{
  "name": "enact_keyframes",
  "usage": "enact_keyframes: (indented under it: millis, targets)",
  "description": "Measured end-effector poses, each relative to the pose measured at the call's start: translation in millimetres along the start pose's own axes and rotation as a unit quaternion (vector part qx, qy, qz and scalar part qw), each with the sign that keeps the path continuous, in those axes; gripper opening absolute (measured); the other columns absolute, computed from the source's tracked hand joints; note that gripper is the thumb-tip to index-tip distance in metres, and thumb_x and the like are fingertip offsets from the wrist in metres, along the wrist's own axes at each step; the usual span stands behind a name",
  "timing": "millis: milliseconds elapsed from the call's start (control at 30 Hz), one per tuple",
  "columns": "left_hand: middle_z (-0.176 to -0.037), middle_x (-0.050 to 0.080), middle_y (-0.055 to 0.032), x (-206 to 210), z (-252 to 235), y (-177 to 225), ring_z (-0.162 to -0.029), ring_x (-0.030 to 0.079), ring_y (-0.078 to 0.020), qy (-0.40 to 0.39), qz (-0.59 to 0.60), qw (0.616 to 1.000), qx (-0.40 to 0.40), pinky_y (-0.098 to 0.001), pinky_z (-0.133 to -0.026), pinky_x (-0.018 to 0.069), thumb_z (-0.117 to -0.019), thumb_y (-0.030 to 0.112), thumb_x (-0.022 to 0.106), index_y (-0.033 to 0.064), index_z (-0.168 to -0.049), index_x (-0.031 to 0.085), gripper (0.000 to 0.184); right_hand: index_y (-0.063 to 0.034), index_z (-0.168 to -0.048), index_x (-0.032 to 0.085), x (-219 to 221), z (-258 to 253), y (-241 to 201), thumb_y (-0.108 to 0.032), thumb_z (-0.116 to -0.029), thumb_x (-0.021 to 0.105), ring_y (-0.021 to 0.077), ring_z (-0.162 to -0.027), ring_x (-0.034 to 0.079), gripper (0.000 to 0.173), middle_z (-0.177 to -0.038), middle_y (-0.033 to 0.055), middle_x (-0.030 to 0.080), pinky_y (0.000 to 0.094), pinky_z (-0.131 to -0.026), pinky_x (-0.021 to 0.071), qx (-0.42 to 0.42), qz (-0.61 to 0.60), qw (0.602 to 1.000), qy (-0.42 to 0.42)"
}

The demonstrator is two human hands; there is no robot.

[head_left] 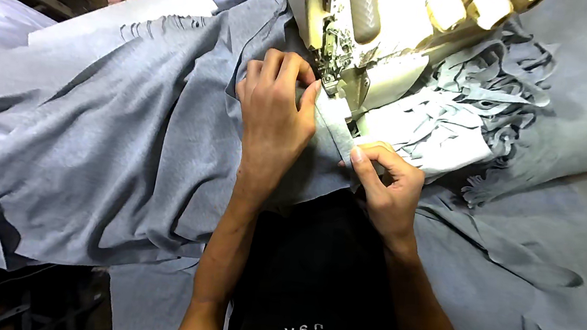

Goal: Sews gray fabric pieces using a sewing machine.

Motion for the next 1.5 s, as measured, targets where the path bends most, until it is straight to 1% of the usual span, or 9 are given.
enact_keyframes:
  millis: [100,167,200,267,433,733,967,1200,1500]
  targets:
    - [-0.110,0.065,-0.0115,-11,16,10,-0.109,0.060,-0.0294,-0.007,-0.024,0.998,0.055,-0.0473,-0.095,0.0452,-0.1001,0.018,0.061,0.0080,-0.110,0.068,0.016,-0.0101,-0.088,0.075,1,2,1,-0.017,-0.0996,0.061,0.0108,-0.089,0.067,0.019,-0.093,-0.0015,0.073,0.0320,-0.080,0.0543,-0.001,0.001,1.000,0.011]
    - [-0.128,0.064,-0.0138,-20,32,19,-0.127,0.057,-0.0312,-0.034,-0.061,0.995,0.070,-0.0562,-0.114,0.0361,-0.1032,0.016,0.054,0.0054,-0.122,0.066,0.024,-0.0096,-0.088,0.075,2,3,3,-0.016,-0.0996,0.061,0.0114,-0.090,0.067,0.019,-0.093,-0.0008,0.073,0.0321,-0.080,0.0541,-0.002,0.000,1.000,0.020]
    - [-0.138,0.061,-0.0132,-21,38,21,-0.137,0.051,-0.0316,-0.045,-0.076,0.994,0.061,-0.0583,-0.119,0.0298,-0.1043,0.020,0.053,0.0059,-0.127,0.066,0.030,-0.0094,-0.088,0.075,2,4,3,-0.016,-0.0994,0.061,0.0118,-0.090,0.067,0.019,-0.093,-0.0004,0.073,0.0326,-0.080,0.0537,-0.003,-0.002,1.000,0.023]
    - [-0.149,0.055,-0.0099,-17,50,22,-0.147,0.040,-0.0317,-0.054,-0.102,0.992,0.046,-0.0597,-0.121,0.0242,-0.1062,0.029,0.050,0.0115,-0.139,0.062,0.039,-0.0093,-0.088,0.075,2,4,4,-0.015,-0.0994,0.061,0.0119,-0.090,0.066,0.019,-0.093,-0.0004,0.073,0.0330,-0.081,0.0536,-0.005,-0.002,1.000,0.026]
    - [-0.161,0.042,-0.0058,1,70,20,-0.153,0.031,-0.0278,-0.061,-0.109,0.992,0.033,-0.0638,-0.120,0.0196,-0.1081,0.042,0.041,0.0180,-0.157,0.044,0.055,-0.0090,-0.089,0.075,0,7,3,-0.016,-0.0995,0.061,0.0112,-0.090,0.066,0.019,-0.092,-0.0012,0.072,0.0338,-0.083,0.0525,-0.005,-0.004,1.000,0.030]
    - [-0.162,0.041,-0.0079,11,64,24,-0.153,0.029,-0.0297,-0.049,-0.106,0.993,0.035,-0.0656,-0.120,0.0152,-0.1085,0.046,0.035,0.0134,-0.156,0.044,0.059,-0.0086,-0.088,0.074,0,5,4,-0.016,-0.1004,0.059,0.0122,-0.092,0.067,0.020,-0.093,0.0000,0.072,0.0339,-0.083,0.0535,-0.010,-0.001,0.999,0.035]
    - [-0.163,0.040,-0.0057,17,63,24,-0.154,0.028,-0.0292,-0.048,-0.130,0.990,0.036,-0.0659,-0.120,0.0145,-0.1096,0.034,0.029,0.0128,-0.157,0.044,0.053,-0.0082,-0.089,0.075,2,4,6,-0.015,-0.1004,0.059,0.0124,-0.093,0.067,0.020,-0.095,0.0007,0.073,0.0336,-0.082,0.0543,-0.018,0.000,0.999,0.041]
    - [-0.163,0.039,-0.0088,19,63,23,-0.154,0.027,-0.0302,-0.038,-0.126,0.991,0.038,-0.0675,-0.120,0.0136,-0.1093,0.035,0.028,0.0113,-0.157,0.043,0.055,-0.0084,-0.089,0.074,3,3,5,-0.015,-0.1002,0.060,0.0118,-0.092,0.067,0.019,-0.094,0.0001,0.073,0.0337,-0.082,0.0531,-0.018,0.000,0.999,0.048]
    - [-0.165,0.036,-0.0062,21,60,22,-0.155,0.024,-0.0289,-0.035,-0.120,0.992,0.033,-0.0678,-0.119,0.0120,-0.1093,0.032,0.028,0.0109,-0.159,0.039,0.055,-0.0080,-0.090,0.075,5,1,5,-0.015,-0.1013,0.058,0.0123,-0.094,0.067,0.021,-0.096,0.0010,0.073,0.0331,-0.082,0.0535,-0.025,0.008,0.999,0.041]
Point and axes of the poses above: each hand's wrist, its own z-axis away from the middle knuckle, its own x-axis out of the palm, y = z × x, the point moved 3 cm from there along -z, towards the middle knuckle
